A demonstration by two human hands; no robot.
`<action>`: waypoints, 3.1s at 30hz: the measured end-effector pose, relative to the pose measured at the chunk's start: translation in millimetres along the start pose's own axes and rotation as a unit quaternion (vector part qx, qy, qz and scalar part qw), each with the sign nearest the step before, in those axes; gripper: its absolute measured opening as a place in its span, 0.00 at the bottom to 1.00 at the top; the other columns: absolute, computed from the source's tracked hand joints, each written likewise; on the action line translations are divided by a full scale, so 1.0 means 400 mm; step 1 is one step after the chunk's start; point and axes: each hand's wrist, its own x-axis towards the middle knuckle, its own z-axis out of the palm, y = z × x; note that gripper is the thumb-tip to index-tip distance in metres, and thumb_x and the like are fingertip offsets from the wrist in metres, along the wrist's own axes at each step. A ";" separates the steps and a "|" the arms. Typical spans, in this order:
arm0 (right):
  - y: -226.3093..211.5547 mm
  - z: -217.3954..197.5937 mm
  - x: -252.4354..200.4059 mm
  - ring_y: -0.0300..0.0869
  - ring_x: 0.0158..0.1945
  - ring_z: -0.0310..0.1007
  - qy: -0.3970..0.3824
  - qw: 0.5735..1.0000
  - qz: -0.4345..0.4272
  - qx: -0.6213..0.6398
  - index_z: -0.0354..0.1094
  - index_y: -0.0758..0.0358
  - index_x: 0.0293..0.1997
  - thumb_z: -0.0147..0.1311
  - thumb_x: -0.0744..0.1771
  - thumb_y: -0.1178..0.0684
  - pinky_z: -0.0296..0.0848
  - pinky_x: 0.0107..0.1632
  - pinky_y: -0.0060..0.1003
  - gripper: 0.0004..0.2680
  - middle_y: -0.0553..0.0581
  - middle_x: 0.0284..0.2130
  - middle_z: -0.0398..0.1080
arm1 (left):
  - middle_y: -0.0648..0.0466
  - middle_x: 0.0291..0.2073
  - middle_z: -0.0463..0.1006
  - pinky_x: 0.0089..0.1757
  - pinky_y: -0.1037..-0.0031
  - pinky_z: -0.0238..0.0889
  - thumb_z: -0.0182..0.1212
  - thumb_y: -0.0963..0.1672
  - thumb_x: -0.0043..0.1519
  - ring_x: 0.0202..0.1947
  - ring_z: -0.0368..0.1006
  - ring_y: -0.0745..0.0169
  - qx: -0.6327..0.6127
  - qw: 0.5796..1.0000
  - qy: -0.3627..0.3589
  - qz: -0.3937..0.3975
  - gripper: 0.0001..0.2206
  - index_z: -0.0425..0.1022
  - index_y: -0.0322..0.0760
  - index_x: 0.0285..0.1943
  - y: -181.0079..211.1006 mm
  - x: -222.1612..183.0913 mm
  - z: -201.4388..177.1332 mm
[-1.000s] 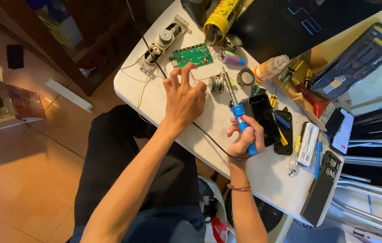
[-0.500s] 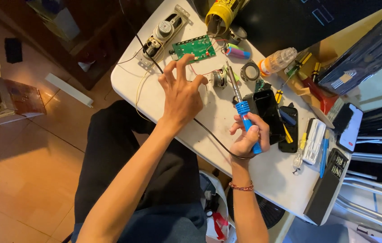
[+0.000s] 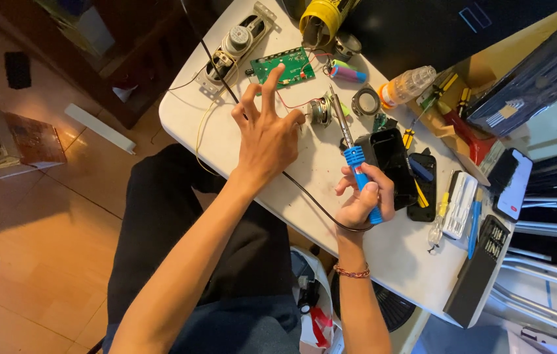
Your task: Soldering wires to a small electronic component on a workbench during a repair task.
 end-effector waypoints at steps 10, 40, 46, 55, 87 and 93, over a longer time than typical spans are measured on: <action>0.039 0.000 0.014 0.42 0.15 0.67 -0.010 0.998 -0.052 0.035 0.66 0.78 0.47 0.41 0.72 0.51 0.65 0.17 0.29 0.14 0.76 0.27 0.73 | 0.59 0.64 0.60 0.48 0.60 0.45 0.75 0.43 0.55 0.62 0.50 0.45 -0.095 0.993 0.072 0.006 0.09 0.77 0.55 0.36 -0.013 0.002 0.009; 0.003 0.095 0.071 0.50 0.37 0.79 -0.104 0.935 -0.288 -0.181 0.69 0.55 0.38 0.71 0.65 0.62 0.76 0.40 0.40 0.10 0.63 0.42 0.74 | 0.61 0.51 0.69 0.53 0.62 0.57 0.63 0.44 0.60 0.56 0.57 0.48 -0.263 0.960 0.024 0.092 0.02 0.74 0.50 0.37 -0.005 0.015 -0.013; 0.008 0.098 0.068 0.51 0.37 0.79 -0.106 0.932 -0.288 -0.191 0.70 0.54 0.37 0.69 0.65 0.65 0.76 0.39 0.40 0.10 0.64 0.41 0.74 | 0.59 0.53 0.69 0.54 0.60 0.57 0.67 0.41 0.57 0.57 0.56 0.47 -0.281 0.955 0.023 0.095 0.06 0.76 0.50 0.38 -0.007 0.015 -0.020; 0.005 0.084 0.073 0.51 0.39 0.79 -0.123 0.940 -0.264 -0.175 0.68 0.55 0.41 0.68 0.66 0.63 0.76 0.43 0.43 0.10 0.63 0.43 0.73 | 0.59 0.55 0.67 0.55 0.60 0.57 0.71 0.40 0.55 0.59 0.55 0.46 -0.286 0.952 0.037 0.101 0.08 0.76 0.50 0.37 -0.003 0.015 -0.020; 0.084 -0.059 -0.001 0.61 0.25 0.75 -0.053 0.980 -0.173 0.084 0.65 0.81 0.40 0.51 0.69 0.54 0.75 0.26 0.44 0.12 0.75 0.29 0.67 | 0.57 0.32 0.80 0.35 0.77 0.75 0.67 0.38 0.62 0.33 0.77 0.63 -0.331 0.937 0.107 -0.026 0.08 0.81 0.45 0.45 -0.029 0.005 0.042; 0.104 -0.079 -0.008 0.59 0.24 0.76 -0.040 0.986 -0.135 0.090 0.63 0.81 0.45 0.51 0.69 0.52 0.76 0.27 0.43 0.14 0.73 0.27 0.67 | 0.55 0.34 0.81 0.38 0.76 0.76 0.69 0.37 0.60 0.36 0.77 0.60 -0.316 0.943 0.102 -0.012 0.08 0.81 0.42 0.44 -0.026 0.008 0.014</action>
